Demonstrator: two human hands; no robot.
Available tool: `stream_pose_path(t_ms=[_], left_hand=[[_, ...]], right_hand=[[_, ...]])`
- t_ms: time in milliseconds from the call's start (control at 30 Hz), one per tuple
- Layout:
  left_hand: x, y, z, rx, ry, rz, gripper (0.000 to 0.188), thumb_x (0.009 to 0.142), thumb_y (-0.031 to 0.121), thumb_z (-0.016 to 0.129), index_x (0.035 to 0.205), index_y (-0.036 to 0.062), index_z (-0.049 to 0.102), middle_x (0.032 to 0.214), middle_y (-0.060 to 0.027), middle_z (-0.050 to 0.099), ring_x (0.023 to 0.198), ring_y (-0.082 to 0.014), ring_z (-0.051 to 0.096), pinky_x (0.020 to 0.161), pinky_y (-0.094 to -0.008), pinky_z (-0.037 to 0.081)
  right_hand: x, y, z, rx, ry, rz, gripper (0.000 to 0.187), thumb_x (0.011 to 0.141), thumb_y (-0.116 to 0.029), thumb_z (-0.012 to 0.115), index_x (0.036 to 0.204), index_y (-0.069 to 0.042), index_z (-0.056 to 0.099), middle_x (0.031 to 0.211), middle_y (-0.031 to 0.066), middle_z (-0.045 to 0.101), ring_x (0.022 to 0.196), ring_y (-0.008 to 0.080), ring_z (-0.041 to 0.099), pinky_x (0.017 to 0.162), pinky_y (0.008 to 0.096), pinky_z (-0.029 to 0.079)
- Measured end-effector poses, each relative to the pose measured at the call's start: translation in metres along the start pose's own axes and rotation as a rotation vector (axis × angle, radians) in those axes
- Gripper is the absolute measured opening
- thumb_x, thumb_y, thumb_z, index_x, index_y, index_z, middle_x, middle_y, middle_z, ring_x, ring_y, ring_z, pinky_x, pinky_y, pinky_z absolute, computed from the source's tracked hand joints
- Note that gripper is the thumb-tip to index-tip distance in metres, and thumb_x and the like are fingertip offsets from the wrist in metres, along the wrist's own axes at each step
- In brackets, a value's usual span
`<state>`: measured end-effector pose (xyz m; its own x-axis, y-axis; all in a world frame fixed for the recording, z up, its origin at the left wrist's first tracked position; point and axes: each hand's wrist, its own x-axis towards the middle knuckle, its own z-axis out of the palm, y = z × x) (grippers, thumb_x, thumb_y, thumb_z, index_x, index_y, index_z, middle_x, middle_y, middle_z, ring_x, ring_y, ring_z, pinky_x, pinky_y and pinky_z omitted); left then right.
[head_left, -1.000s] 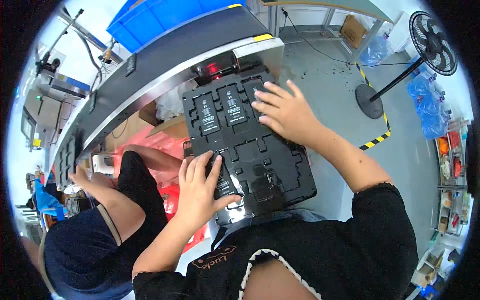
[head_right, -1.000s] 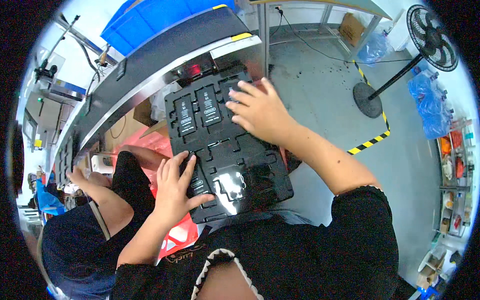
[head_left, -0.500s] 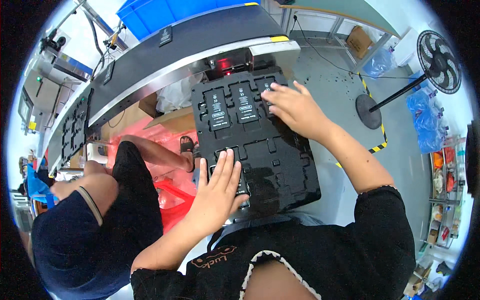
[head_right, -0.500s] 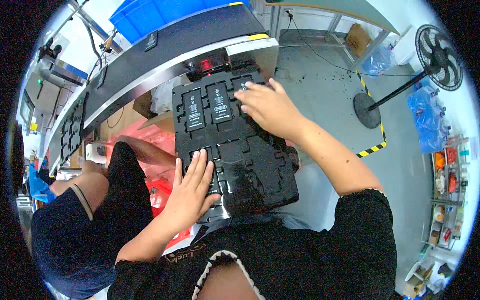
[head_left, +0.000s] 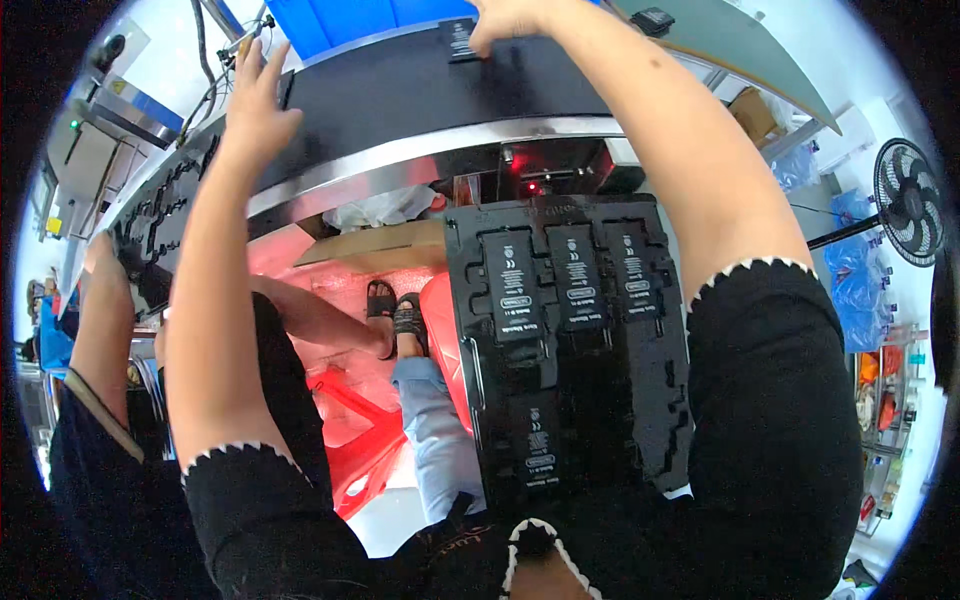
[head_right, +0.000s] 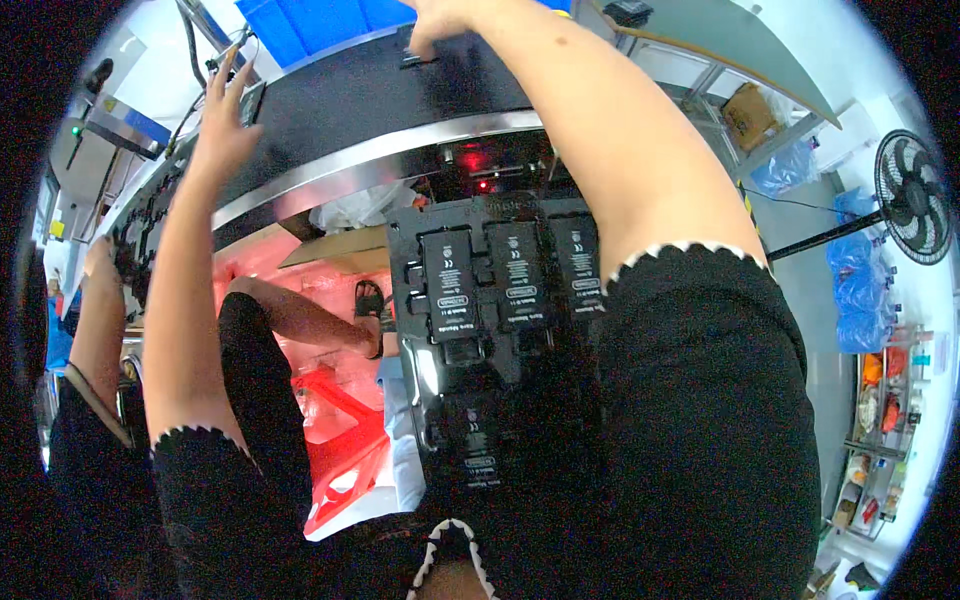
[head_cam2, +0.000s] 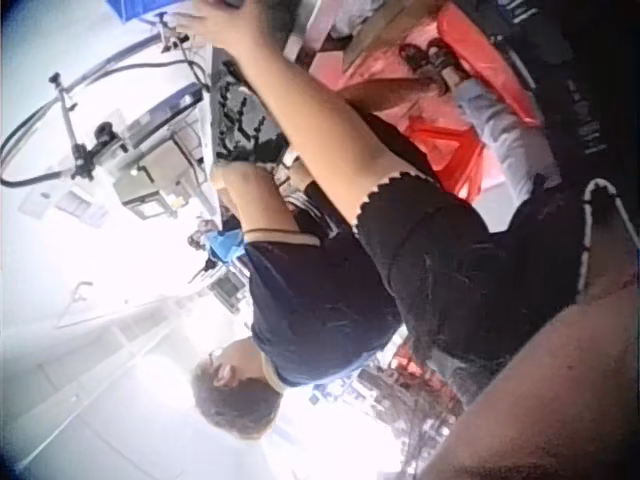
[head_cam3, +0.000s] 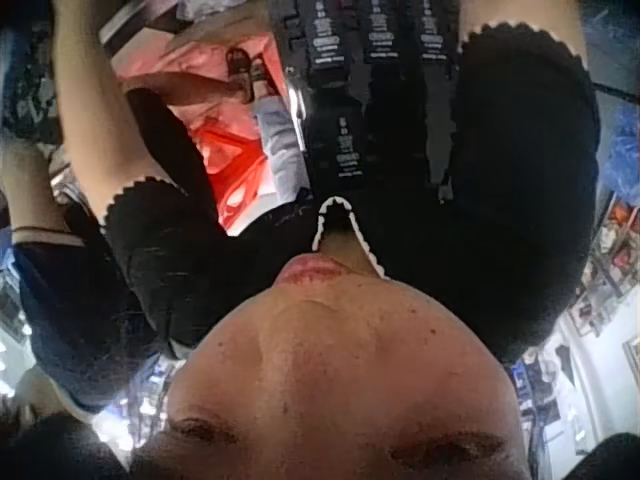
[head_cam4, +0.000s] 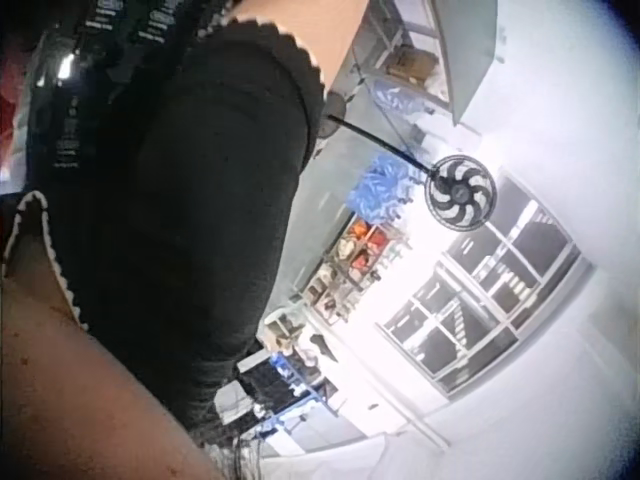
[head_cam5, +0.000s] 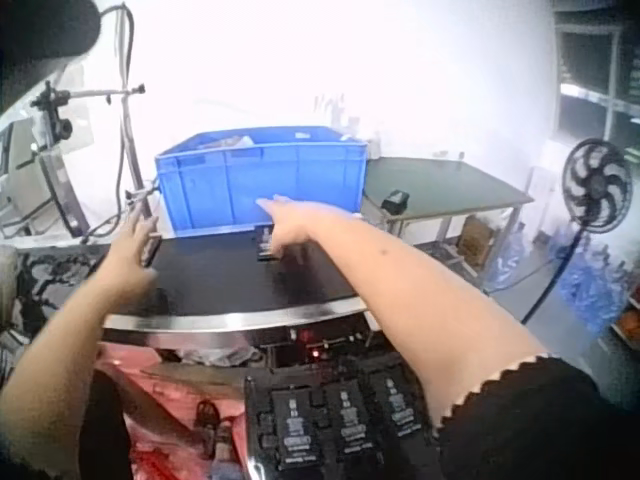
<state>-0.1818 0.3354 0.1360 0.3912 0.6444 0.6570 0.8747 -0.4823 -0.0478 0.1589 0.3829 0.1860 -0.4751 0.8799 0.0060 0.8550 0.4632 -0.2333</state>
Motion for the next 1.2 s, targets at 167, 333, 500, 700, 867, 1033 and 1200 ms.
stream_pose_path(t_ms=[167, 333, 500, 700, 867, 1033, 1200], left_hand=[[0.073, -0.018, 0.034, -0.388, -0.895, -0.259, 0.096, 0.062, 0.021, 0.072, 0.150, 0.0240, 0.031, 0.121, -0.0146, 0.058, 0.099, -0.0242, 0.058, 0.088, -0.0311, 0.046], [0.075, -0.062, 0.056, -0.490, -0.819, -0.134, 0.091, 0.068, 0.023, 0.070, 0.150, 0.0226, 0.031, 0.119, -0.0074, 0.058, 0.107, -0.0202, 0.052, 0.096, -0.0310, 0.040], [0.091, 0.007, 0.026, -0.349, -1.001, -0.209, 0.087, 0.074, 0.022, 0.067, 0.151, 0.0233, 0.028, 0.102, -0.0014, 0.058, 0.085, -0.0113, 0.051, 0.081, -0.0250, 0.042], [0.107, 0.028, 0.075, -0.551, -0.899, -0.161, 0.088, 0.073, 0.031, 0.071, 0.149, 0.0121, 0.031, 0.117, -0.0088, 0.061, 0.105, -0.0197, 0.055, 0.097, -0.0309, 0.039], [0.074, 0.087, 0.026, 0.083, -0.570, -0.129, 0.096, 0.063, 0.062, 0.071, 0.135, 0.0014, 0.050, 0.124, -0.0288, 0.057, 0.117, -0.0402, 0.055, 0.097, -0.0431, 0.044], [-0.024, 0.249, -0.089, -0.365, -0.295, 0.118, 0.082, 0.064, 0.035, 0.081, 0.131, -0.0015, 0.051, 0.128, -0.0246, 0.048, 0.118, -0.0364, 0.050, 0.102, -0.0402, 0.040], [-0.122, 0.362, -0.165, -0.460, -0.626, 0.297, 0.097, 0.054, 0.034, 0.083, 0.136, -0.0002, 0.044, 0.130, -0.0222, 0.046, 0.123, -0.0390, 0.045, 0.105, -0.0467, 0.034]], right_hand=[[-0.005, 0.026, -0.026, 0.070, -0.470, 0.214, 0.072, 0.065, -0.014, 0.073, 0.130, 0.002, 0.044, 0.099, 0.0193, 0.063, 0.084, 0.0271, 0.065, 0.069, 0.0392, 0.054], [-0.091, -0.021, -0.026, -0.557, 0.125, 0.021, 0.085, 0.068, -0.023, 0.074, 0.139, 0.002, 0.036, 0.136, 0.0274, 0.040, 0.128, 0.0350, 0.040, 0.102, 0.0434, 0.039], [-0.240, -0.032, -0.010, -0.232, 0.155, -0.148, 0.090, 0.067, -0.026, 0.076, 0.141, 0.002, 0.033, 0.139, 0.0275, 0.038, 0.130, 0.0380, 0.038, 0.107, 0.0430, 0.035], [-0.416, -0.080, 0.033, 0.235, -0.074, -0.020, 0.094, 0.058, -0.019, 0.074, 0.142, -0.004, 0.036, 0.136, 0.0243, 0.041, 0.127, 0.0399, 0.041, 0.106, 0.0457, 0.035], [-0.452, -0.085, 0.063, 0.042, -0.098, -0.099, 0.076, 0.072, -0.025, 0.072, 0.139, -0.006, 0.042, 0.149, 0.0164, 0.034, 0.139, 0.0321, 0.032, 0.110, 0.0517, 0.028], [-0.479, -0.083, 0.090, 0.078, -0.048, -0.158, 0.062, 0.083, -0.023, 0.066, 0.138, -0.008, 0.042, 0.152, 0.0078, 0.032, 0.142, 0.0236, 0.028, 0.112, 0.0515, 0.024], [-0.494, -0.090, 0.110, 0.089, 0.156, -0.116, 0.052, 0.088, -0.027, 0.061, 0.134, -0.006, 0.048, 0.147, 0.0076, 0.040, 0.140, 0.0241, 0.032, 0.109, 0.0527, 0.028]])
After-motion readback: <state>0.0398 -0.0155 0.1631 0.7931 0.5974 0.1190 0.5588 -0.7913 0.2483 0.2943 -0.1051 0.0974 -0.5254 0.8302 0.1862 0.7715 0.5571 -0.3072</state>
